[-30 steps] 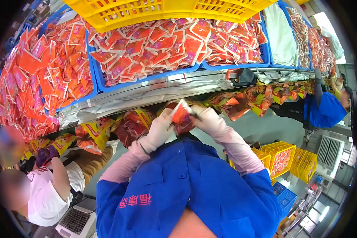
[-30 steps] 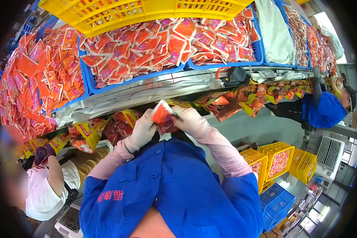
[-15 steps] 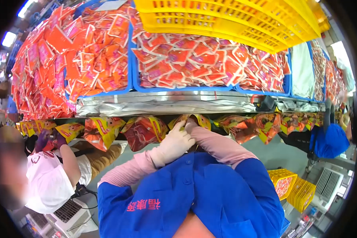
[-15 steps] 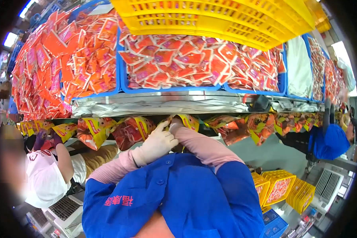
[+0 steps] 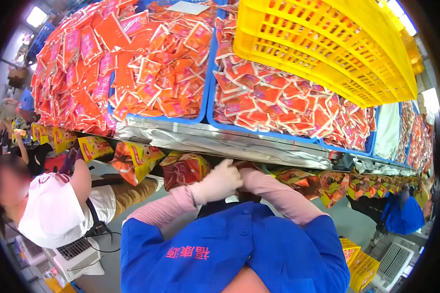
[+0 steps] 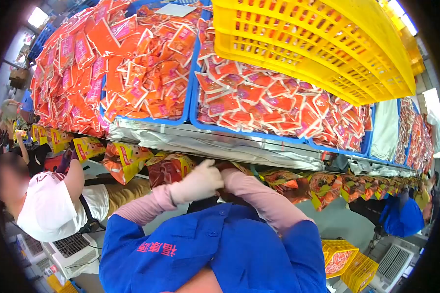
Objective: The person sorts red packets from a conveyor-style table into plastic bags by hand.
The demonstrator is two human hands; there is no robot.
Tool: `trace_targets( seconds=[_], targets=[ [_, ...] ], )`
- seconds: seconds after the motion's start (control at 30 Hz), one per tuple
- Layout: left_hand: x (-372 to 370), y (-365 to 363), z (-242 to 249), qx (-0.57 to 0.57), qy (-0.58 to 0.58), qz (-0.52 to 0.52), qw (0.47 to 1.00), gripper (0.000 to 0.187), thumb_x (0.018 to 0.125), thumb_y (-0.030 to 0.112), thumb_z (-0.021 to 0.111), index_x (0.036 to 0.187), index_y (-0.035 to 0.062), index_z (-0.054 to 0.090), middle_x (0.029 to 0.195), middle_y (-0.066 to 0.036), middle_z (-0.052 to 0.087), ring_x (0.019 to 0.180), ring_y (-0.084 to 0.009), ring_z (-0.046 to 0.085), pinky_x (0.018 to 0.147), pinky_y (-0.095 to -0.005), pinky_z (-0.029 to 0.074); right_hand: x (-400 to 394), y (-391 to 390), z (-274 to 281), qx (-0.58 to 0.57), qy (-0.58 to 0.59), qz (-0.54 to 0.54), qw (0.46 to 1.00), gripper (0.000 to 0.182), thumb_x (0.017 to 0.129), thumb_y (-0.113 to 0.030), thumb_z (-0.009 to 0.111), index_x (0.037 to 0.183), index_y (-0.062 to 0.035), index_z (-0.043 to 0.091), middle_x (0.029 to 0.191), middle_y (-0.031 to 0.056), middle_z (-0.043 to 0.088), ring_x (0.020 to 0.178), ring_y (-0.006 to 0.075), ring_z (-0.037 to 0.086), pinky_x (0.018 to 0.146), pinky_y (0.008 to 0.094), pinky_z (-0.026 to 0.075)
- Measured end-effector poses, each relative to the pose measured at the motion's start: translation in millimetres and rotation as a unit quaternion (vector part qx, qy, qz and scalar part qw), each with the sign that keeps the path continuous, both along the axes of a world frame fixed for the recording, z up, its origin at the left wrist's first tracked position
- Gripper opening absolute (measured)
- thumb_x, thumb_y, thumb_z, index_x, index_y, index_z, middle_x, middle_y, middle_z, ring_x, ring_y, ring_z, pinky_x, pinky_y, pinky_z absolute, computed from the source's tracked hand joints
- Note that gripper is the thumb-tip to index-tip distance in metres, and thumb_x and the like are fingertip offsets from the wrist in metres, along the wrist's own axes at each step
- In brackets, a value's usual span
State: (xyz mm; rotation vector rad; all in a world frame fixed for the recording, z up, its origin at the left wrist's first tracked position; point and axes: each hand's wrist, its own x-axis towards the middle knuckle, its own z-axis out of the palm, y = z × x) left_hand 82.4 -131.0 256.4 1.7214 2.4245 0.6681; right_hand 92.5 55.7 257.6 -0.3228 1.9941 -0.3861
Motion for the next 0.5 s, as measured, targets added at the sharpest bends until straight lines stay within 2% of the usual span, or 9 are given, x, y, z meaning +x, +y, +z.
trace_targets(
  seconds=[0.03, 0.13, 0.17, 0.23, 0.3, 0.37, 0.43, 0.47, 0.5],
  targets=[
    [-21, -7, 13, 0.028, -0.043, 0.032, 0.998, 0.007, 0.073, 0.014, 0.070, 0.069, 0.0109, 0.065, 0.071, -0.008, 0.063, 0.077, -0.0284, 0.064, 0.083, -0.0453, 0.049, -11, -12, 20, 0.013, -0.027, -0.007, 1.000, 0.027, 0.084, -0.025, 0.063, 0.101, -0.0084, 0.076, 0.105, 0.0172, 0.073, 0.096, 0.0333, 0.071, 0.082, 0.0433, 0.056],
    [-114, -46, 9, 0.126, -0.012, 0.334, 0.934, 0.004, 0.072, 0.010, 0.070, 0.074, 0.0080, 0.067, 0.080, -0.012, 0.068, 0.082, -0.0345, 0.065, 0.074, -0.0464, 0.051, -57, 27, 50, -0.122, 0.314, 0.006, 0.942, 0.022, 0.082, -0.020, 0.062, 0.098, -0.0087, 0.072, 0.094, 0.0149, 0.070, 0.089, 0.0344, 0.068, 0.079, 0.0468, 0.054],
    [-149, -58, 2, 0.103, 0.024, 0.396, 0.912, 0.012, 0.078, 0.016, 0.071, 0.086, 0.0083, 0.068, 0.083, -0.013, 0.069, 0.084, -0.0350, 0.067, 0.077, -0.0462, 0.052, -80, 25, 70, -0.043, 0.364, -0.133, 0.921, 0.025, 0.082, -0.018, 0.063, 0.103, -0.0078, 0.071, 0.094, 0.0171, 0.069, 0.092, 0.0362, 0.068, 0.081, 0.0474, 0.054],
    [-199, -63, -36, -0.039, 0.174, 0.514, 0.839, 0.022, 0.082, 0.022, 0.072, 0.099, 0.0099, 0.065, 0.085, -0.015, 0.070, 0.089, -0.0347, 0.069, 0.078, -0.0464, 0.053, -129, 40, 53, 0.036, 0.644, -0.083, 0.760, 0.033, 0.081, -0.012, 0.066, 0.114, -0.0089, 0.065, 0.104, 0.0175, 0.069, 0.099, 0.0358, 0.067, 0.085, 0.0463, 0.055],
    [-226, -63, -73, -0.121, 0.080, 0.466, 0.873, 0.026, 0.086, 0.026, 0.068, 0.105, 0.0099, 0.062, 0.086, -0.019, 0.069, 0.090, -0.0381, 0.070, 0.077, -0.0502, 0.054, -172, 43, 15, 0.168, 0.495, -0.159, 0.838, 0.035, 0.085, -0.012, 0.064, 0.120, -0.0117, 0.064, 0.111, 0.0173, 0.068, 0.104, 0.0363, 0.067, 0.085, 0.0490, 0.055],
    [-229, -61, -81, -0.206, 0.052, 0.461, 0.861, 0.018, 0.092, 0.020, 0.060, 0.107, 0.0120, 0.066, 0.091, -0.018, 0.071, 0.091, -0.0343, 0.072, 0.073, -0.0508, 0.055, -196, 69, -47, 0.166, 0.494, -0.126, 0.844, 0.030, 0.088, -0.015, 0.063, 0.118, -0.0123, 0.066, 0.107, 0.0194, 0.070, 0.102, 0.0368, 0.068, 0.085, 0.0497, 0.055],
    [-229, -86, -95, 0.008, 0.116, 0.445, 0.888, 0.021, 0.096, 0.021, 0.054, 0.106, 0.0109, 0.069, 0.093, -0.016, 0.072, 0.084, -0.0381, 0.071, 0.069, -0.0489, 0.056, -182, 73, -16, 0.113, 0.499, -0.185, 0.839, 0.023, 0.088, -0.014, 0.059, 0.107, -0.0057, 0.069, 0.103, 0.0203, 0.073, 0.093, 0.0370, 0.071, 0.082, 0.0515, 0.056],
    [-206, -77, -39, -0.038, 0.034, 0.498, 0.866, 0.022, 0.097, 0.020, 0.054, 0.106, 0.0087, 0.070, 0.098, -0.018, 0.072, 0.091, -0.0362, 0.070, 0.075, -0.0452, 0.055, -163, 82, 14, 0.092, 0.501, -0.222, 0.831, 0.025, 0.088, -0.017, 0.060, 0.108, -0.0059, 0.070, 0.102, 0.0207, 0.073, 0.095, 0.0367, 0.071, 0.083, 0.0502, 0.056],
    [-205, -94, -46, 0.186, 0.006, 0.434, 0.882, 0.020, 0.096, 0.012, 0.057, 0.109, 0.0045, 0.070, 0.097, -0.015, 0.074, 0.088, -0.0300, 0.071, 0.076, -0.0397, 0.055, -146, 89, 36, 0.068, 0.507, -0.256, 0.820, 0.026, 0.088, -0.019, 0.062, 0.109, -0.0062, 0.070, 0.102, 0.0212, 0.072, 0.097, 0.0364, 0.070, 0.083, 0.0490, 0.056]
  ],
)
